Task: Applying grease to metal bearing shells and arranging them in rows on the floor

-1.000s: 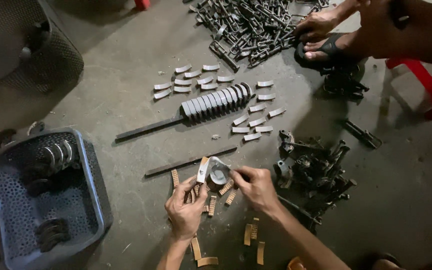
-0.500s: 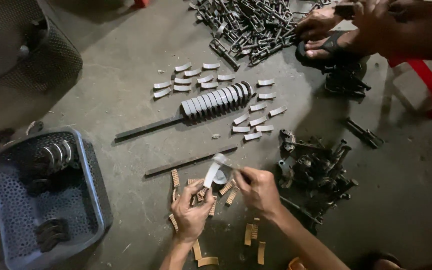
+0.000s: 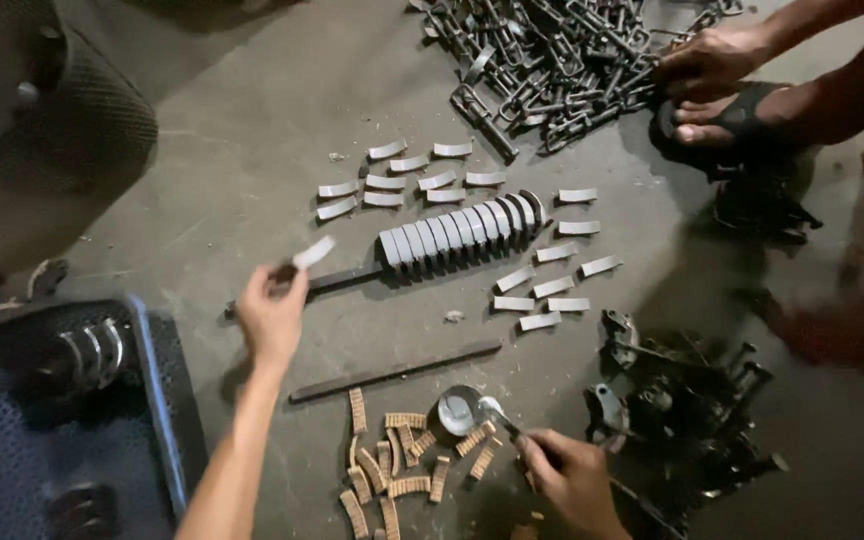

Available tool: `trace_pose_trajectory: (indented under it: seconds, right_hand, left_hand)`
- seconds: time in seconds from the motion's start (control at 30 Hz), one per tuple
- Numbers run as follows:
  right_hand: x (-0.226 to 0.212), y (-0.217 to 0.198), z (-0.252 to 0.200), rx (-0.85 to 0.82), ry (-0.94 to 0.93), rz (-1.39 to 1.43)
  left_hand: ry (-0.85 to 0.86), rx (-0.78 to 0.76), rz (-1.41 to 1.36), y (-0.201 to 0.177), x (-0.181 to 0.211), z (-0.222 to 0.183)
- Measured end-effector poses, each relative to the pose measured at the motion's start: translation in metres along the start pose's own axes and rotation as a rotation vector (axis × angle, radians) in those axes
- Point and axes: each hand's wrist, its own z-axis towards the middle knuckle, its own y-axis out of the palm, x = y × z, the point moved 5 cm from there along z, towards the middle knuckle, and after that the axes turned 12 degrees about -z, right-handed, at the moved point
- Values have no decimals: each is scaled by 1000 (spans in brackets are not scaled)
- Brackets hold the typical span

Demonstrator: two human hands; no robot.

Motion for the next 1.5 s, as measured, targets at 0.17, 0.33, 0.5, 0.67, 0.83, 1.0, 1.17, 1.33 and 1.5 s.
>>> trace_pose_trajectory:
  seconds: [0.17,0.33,0.5,0.67,0.83,1.0,1.17,1.33,1.5]
  right_hand:
    - [25,10,7,25,-85,-90]
    - [39,3,2,121,-219,-150]
    - [36,-1,3,91,-103,-110]
    - [-31,-12,13,88,-166,-46]
    - [-84,-19,27,151,-530,-11]
    - [-115,-24,14,159,-658,13]
    - [-110,-27,2,170,-709,-18]
    - [-112,-31,-16,164,-704,1]
    - [-108,-32,-24,167,-669,5]
  left_hand:
    - [-40,-71,65,67,-21,100]
    - [-90,7,70,103,-73,143]
    - [-83,10,330,103,-109,158]
    - [54,-40,151,50,-93,128]
    - [209,-262,88,10,39,-20]
    - [213,-677,30,13,36,-213]
    - [381,-1070,154,68,3,-390]
    - [398,-991,212,112,-19,-435]
    - [140,-1131,105,95,-14,-419]
